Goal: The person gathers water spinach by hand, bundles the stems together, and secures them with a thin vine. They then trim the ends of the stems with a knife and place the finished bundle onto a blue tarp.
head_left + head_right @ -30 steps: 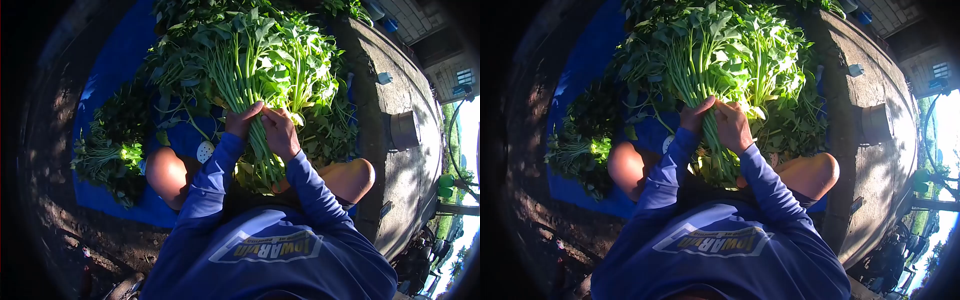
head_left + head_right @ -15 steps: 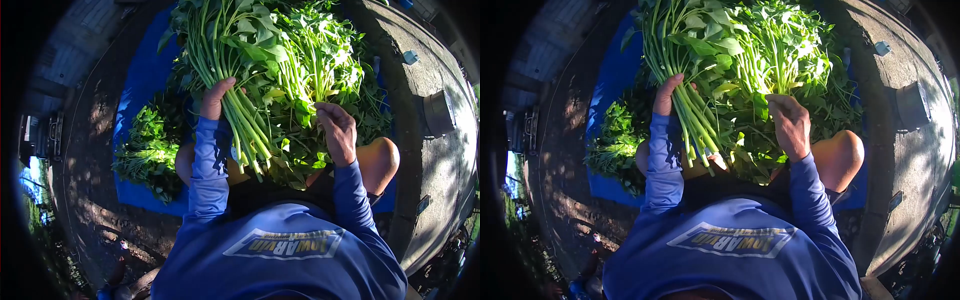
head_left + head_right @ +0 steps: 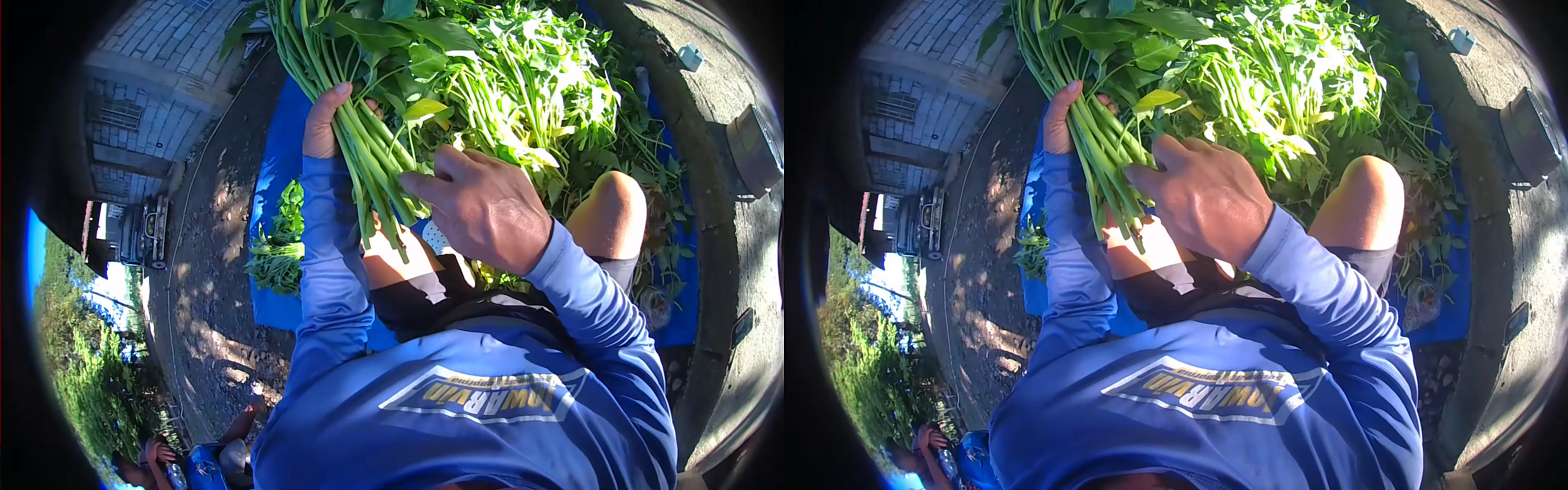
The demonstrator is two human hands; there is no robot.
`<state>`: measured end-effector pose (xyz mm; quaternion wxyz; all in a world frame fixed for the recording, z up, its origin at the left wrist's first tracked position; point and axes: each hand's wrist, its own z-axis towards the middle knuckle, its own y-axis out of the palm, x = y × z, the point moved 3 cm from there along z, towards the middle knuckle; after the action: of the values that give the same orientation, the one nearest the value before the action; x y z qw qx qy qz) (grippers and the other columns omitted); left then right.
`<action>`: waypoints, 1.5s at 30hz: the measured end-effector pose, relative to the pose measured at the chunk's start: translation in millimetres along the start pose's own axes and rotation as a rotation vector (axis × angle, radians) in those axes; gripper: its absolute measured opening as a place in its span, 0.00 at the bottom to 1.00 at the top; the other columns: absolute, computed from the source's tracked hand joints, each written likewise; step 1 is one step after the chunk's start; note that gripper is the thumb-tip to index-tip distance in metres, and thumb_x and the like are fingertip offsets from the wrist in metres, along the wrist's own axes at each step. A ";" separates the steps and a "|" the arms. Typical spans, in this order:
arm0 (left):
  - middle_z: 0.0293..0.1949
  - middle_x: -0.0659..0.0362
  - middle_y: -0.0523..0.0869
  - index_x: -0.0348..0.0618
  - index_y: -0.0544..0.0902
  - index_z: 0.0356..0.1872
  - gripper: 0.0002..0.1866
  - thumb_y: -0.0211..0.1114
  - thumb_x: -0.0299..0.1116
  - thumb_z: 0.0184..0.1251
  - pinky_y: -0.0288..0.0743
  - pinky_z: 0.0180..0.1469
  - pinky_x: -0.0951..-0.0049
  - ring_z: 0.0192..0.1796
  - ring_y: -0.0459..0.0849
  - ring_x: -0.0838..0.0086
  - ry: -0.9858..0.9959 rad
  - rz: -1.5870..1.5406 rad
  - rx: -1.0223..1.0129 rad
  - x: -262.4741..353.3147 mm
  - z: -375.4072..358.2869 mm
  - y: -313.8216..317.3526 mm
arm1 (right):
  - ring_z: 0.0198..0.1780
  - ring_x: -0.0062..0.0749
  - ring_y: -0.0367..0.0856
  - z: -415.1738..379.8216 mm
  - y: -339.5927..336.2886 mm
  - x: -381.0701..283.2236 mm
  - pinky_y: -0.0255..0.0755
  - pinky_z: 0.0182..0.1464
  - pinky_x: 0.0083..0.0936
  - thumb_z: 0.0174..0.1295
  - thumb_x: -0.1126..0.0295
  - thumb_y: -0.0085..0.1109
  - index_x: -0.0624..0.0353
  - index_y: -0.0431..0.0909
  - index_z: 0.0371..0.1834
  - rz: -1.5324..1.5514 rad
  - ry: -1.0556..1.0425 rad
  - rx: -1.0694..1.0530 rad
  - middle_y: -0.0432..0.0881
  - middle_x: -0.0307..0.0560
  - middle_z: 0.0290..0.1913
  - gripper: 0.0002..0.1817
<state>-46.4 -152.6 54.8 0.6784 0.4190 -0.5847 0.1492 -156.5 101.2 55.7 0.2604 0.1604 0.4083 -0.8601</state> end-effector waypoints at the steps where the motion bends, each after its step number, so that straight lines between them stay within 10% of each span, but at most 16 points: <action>1: 0.32 0.50 0.90 0.44 0.83 0.48 0.16 0.73 0.42 0.69 0.89 0.38 0.59 0.33 0.91 0.59 0.015 0.016 -0.006 -0.2 0.9 5.9 | 0.40 0.47 0.84 -1.6 4.9 3.5 0.79 0.39 0.42 0.57 0.69 0.68 0.56 0.84 0.43 -0.072 -0.043 -0.006 0.76 0.49 0.37 0.12; 12: 0.32 0.50 0.91 0.44 0.84 0.50 0.15 0.73 0.41 0.69 0.90 0.35 0.60 0.31 0.91 0.59 -0.023 0.087 0.003 -32.1 18.6 20.1 | 0.39 0.47 0.80 -58.0 18.9 22.3 0.78 0.40 0.42 0.62 0.71 0.67 0.60 0.81 0.37 -0.039 0.212 0.152 0.77 0.48 0.36 0.06; 19: 0.40 0.56 0.88 0.41 0.83 0.55 0.21 0.71 0.46 0.71 0.82 0.45 0.65 0.37 0.83 0.71 -0.210 -0.071 -0.206 -27.2 43.5 2.4 | 0.44 0.53 0.85 -112.9 34.0 43.6 0.81 0.46 0.47 0.66 0.67 0.64 0.60 0.83 0.38 0.202 0.277 -0.242 0.83 0.52 0.39 0.07; 25: 0.44 0.57 0.89 0.43 0.82 0.59 0.22 0.69 0.45 0.72 0.74 0.48 0.65 0.40 0.81 0.73 -0.026 -0.090 -0.289 -17.6 40.7 -7.7 | 0.51 0.56 0.87 -149.3 61.9 75.1 0.83 0.53 0.46 0.66 0.65 0.64 0.60 0.84 0.60 0.310 0.430 -0.342 0.87 0.58 0.48 0.21; 29: 0.47 0.50 0.91 0.38 0.83 0.60 0.24 0.76 0.34 0.65 0.84 0.46 0.64 0.42 0.89 0.70 -0.049 0.429 -0.034 13.7 62.2 -19.7 | 0.52 0.55 0.88 -152.0 58.3 79.3 0.83 0.54 0.46 0.67 0.64 0.63 0.61 0.84 0.61 0.412 0.447 -0.464 0.88 0.61 0.49 0.21; 36: 0.41 0.46 0.92 0.36 0.82 0.59 0.30 0.78 0.36 0.55 0.84 0.49 0.59 0.41 0.92 0.55 0.580 1.574 -0.419 46.0 84.8 127.0 | 0.50 0.55 0.89 -119.6 0.9 66.5 0.82 0.52 0.45 0.69 0.68 0.61 0.66 0.85 0.55 0.557 0.447 -0.363 0.88 0.61 0.47 0.16; 43: 0.41 0.41 0.90 0.41 0.79 0.55 0.27 0.77 0.34 0.53 0.82 0.50 0.47 0.46 0.90 0.43 0.520 1.841 -0.891 -20.7 47.4 236.9 | 0.46 0.54 0.88 -128.0 -40.3 62.9 0.81 0.50 0.43 0.68 0.69 0.63 0.65 0.85 0.57 0.470 0.526 -0.200 0.88 0.59 0.44 0.17; 45: 0.41 0.44 0.90 0.43 0.79 0.54 0.25 0.77 0.33 0.55 0.81 0.47 0.48 0.46 0.89 0.42 0.544 1.855 -0.947 -41.1 33.2 240.3 | 0.40 0.39 0.88 -122.2 -59.7 57.6 0.82 0.44 0.33 0.72 0.67 0.68 0.62 0.85 0.58 0.466 0.480 -0.167 0.87 0.51 0.42 0.16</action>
<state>-246.2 -20.2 110.6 0.5013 -0.5406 -0.5021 0.4521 -230.2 210.6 -10.7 0.3583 0.4253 0.4794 -0.6789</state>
